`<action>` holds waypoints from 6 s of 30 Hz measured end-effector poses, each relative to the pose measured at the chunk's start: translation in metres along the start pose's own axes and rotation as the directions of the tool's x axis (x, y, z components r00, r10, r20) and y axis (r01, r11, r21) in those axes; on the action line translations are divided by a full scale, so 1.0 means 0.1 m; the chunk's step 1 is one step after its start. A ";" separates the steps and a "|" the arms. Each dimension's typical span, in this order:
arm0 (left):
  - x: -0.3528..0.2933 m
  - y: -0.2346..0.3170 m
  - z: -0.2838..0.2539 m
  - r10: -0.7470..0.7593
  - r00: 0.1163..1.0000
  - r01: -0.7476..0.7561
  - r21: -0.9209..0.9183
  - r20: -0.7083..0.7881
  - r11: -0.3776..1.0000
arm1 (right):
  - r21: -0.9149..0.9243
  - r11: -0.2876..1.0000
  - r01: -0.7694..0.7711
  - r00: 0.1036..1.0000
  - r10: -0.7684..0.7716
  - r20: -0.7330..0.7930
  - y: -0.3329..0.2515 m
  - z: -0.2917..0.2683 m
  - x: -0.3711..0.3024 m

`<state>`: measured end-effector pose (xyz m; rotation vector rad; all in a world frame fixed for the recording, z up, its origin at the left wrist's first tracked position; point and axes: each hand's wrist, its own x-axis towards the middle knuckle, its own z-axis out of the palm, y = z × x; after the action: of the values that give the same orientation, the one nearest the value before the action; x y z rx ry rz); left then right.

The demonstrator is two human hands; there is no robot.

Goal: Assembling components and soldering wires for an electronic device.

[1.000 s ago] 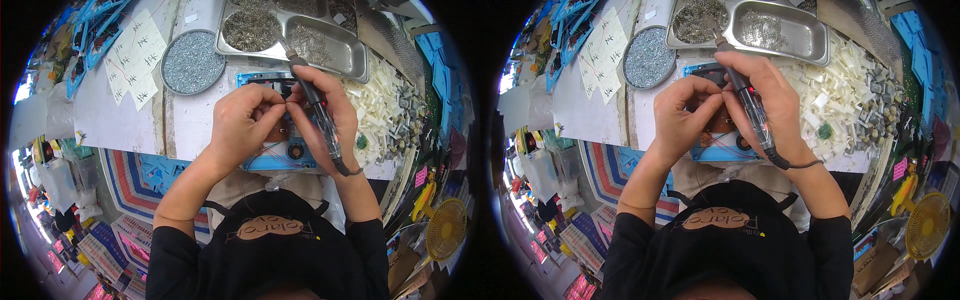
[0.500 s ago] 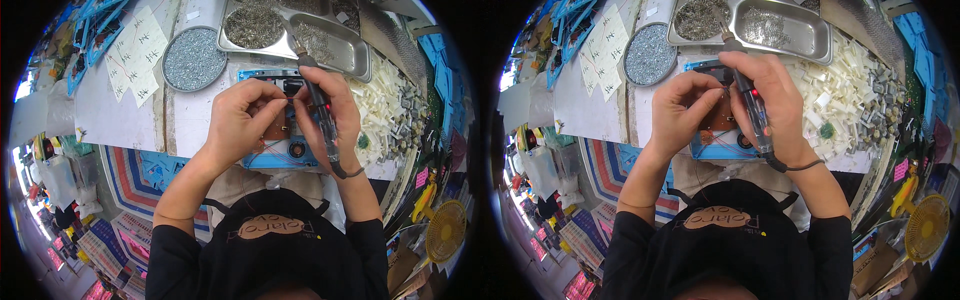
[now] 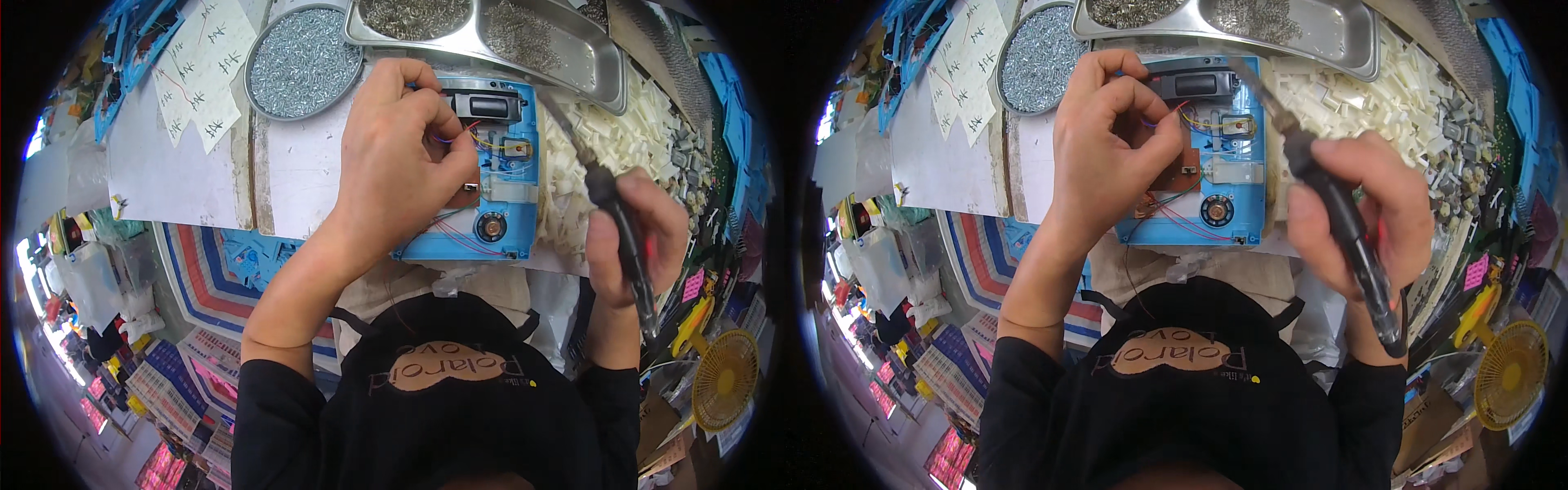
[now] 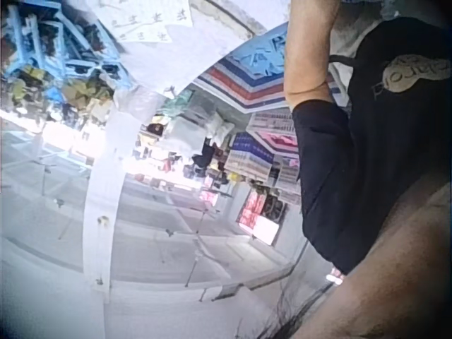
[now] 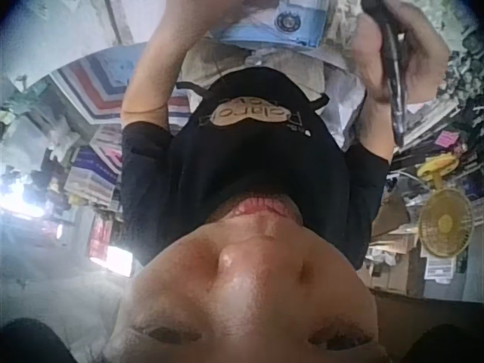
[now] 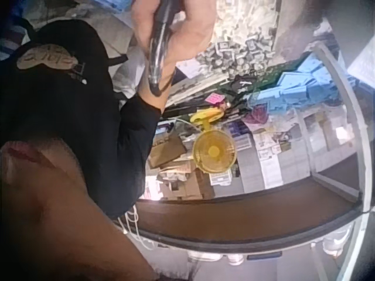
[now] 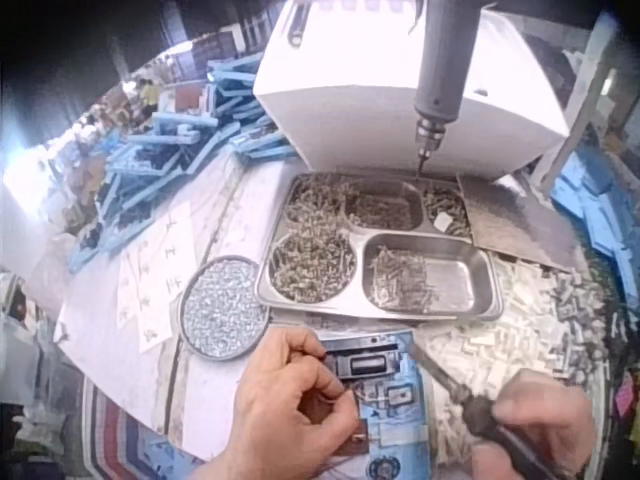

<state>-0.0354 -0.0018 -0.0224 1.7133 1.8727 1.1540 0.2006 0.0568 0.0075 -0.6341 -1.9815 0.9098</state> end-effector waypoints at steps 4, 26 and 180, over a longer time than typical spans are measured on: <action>0.00 -0.02 0.01 0.027 0.999 -0.026 0.012 -0.031 1.000 | -0.003 0.997 0.080 0.992 -0.079 0.095 0.01 -0.01 -0.03; -0.02 -0.06 0.02 0.037 0.997 -0.038 -0.005 -0.067 0.999 | -0.167 0.969 0.181 0.972 -0.150 0.183 0.07 0.19 0.00; -0.18 0.09 0.00 0.329 0.852 -0.337 -0.054 0.406 0.940 | 0.220 0.936 -0.274 0.945 0.219 0.244 0.08 -0.27 -0.40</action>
<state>-0.0259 -0.0197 -0.0204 2.1541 1.3713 0.7958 0.2453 0.0429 -0.0076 -0.6717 -1.9561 1.4137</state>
